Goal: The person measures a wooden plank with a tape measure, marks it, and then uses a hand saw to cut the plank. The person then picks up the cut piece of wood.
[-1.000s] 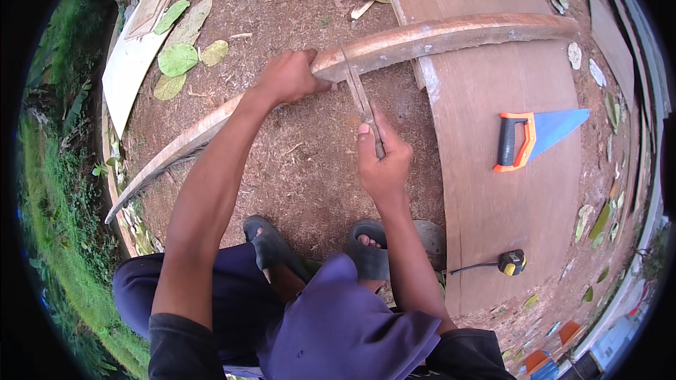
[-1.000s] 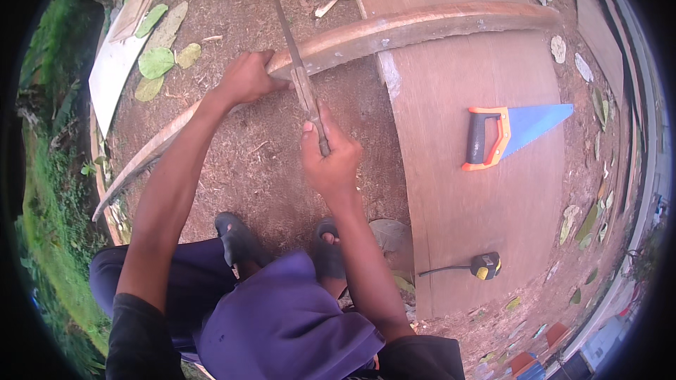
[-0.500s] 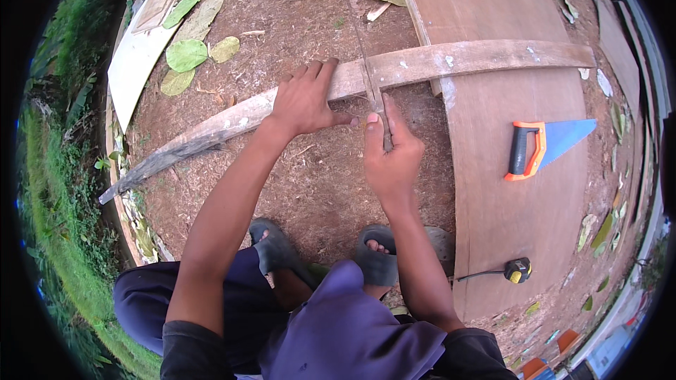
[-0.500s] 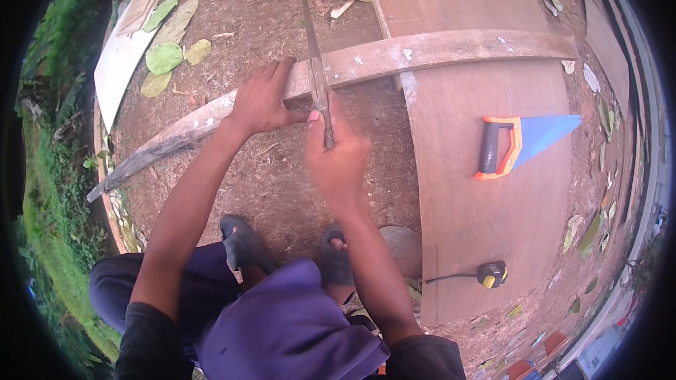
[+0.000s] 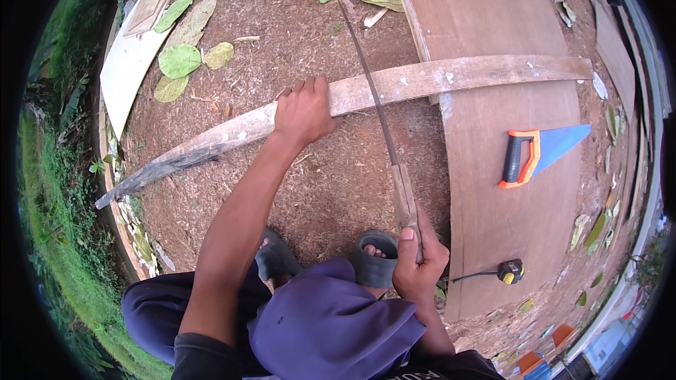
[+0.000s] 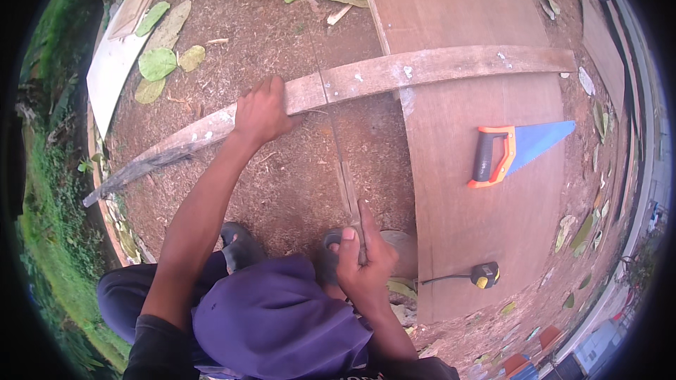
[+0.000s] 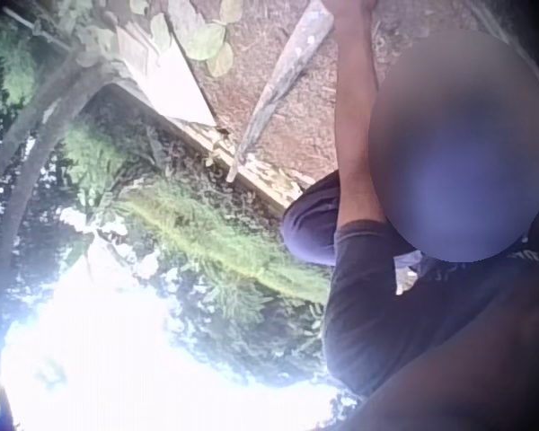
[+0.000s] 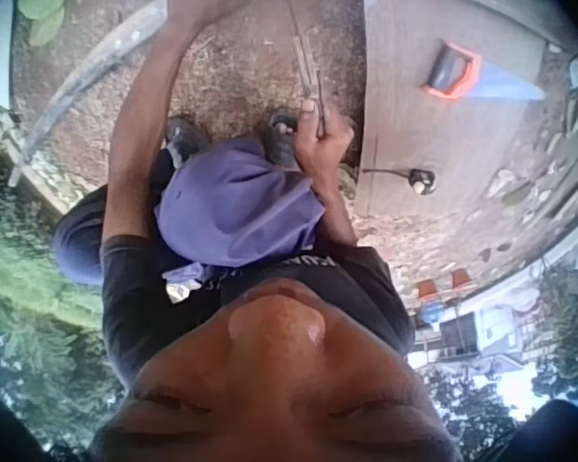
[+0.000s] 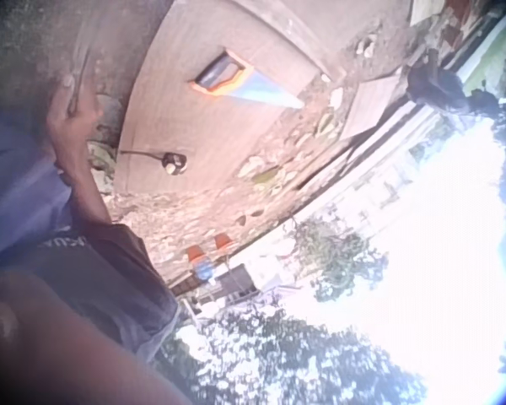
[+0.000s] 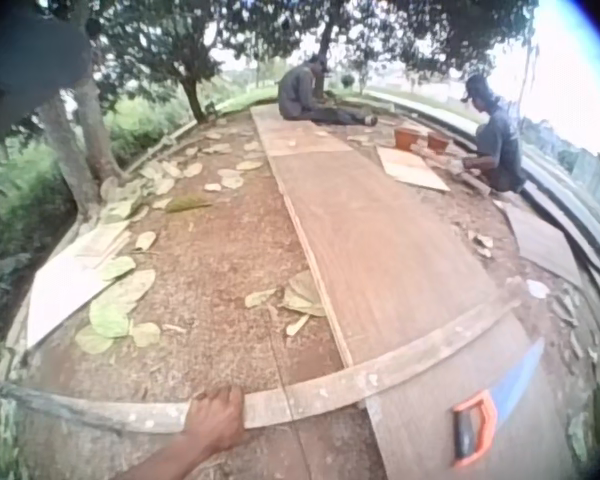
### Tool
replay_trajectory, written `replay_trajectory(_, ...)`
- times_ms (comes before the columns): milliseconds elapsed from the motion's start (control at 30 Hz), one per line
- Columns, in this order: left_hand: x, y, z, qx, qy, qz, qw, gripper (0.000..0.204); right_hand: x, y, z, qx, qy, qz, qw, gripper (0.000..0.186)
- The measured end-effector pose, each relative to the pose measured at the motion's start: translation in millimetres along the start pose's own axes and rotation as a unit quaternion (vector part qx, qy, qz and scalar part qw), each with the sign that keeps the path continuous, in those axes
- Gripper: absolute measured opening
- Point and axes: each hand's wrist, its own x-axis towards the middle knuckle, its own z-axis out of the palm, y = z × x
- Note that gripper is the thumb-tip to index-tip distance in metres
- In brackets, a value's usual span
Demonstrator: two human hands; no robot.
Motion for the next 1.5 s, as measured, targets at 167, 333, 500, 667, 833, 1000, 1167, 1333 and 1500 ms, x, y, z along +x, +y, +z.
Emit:
replay_trajectory(167,1,1,-2,0.013,-0.018,-0.008,1.000,0.062,1,3,-4,0.012,0.021,-0.126,0.992,0.045)
replay_trajectory(333,27,-2,-22,-0.003,0.007,-0.016,1.000,0.059,17,-12,-10,-0.015,-0.012,0.017,1.000,0.044)
replay_trajectory(500,39,-9,-26,0.002,0.014,-0.019,1.000,0.060,19,-30,-17,-0.002,-0.010,-0.001,1.000,0.043)
replay_trajectory(667,39,-7,-26,-0.019,-0.011,-0.029,0.999,0.058,-18,-34,-49,-0.021,-0.011,0.000,1.000,0.047)
replay_trajectory(833,38,-4,-33,-0.008,-0.030,-0.041,0.999,0.058,95,-35,17,-0.008,-0.003,-0.025,1.000,0.042)
replay_trajectory(1000,38,-7,-28,-0.004,-0.016,-0.031,0.999,0.060,31,-8,-16,-0.033,-0.001,-0.090,0.995,0.045)
replay_trajectory(1167,40,-9,-23,-0.003,-0.012,-0.031,0.999,0.062,34,-10,-10,-0.039,0.005,-0.086,0.996,0.043)
replay_trajectory(1333,39,-9,-24,-0.002,0.017,-0.025,1.000,0.061,101,-15,28,-0.011,-0.006,-0.045,0.999,0.041)
replay_trajectory(1500,42,-7,-26,-0.011,-0.024,-0.063,0.998,0.064,37,4,-13,-0.060,0.003,-0.142,0.988,0.042)
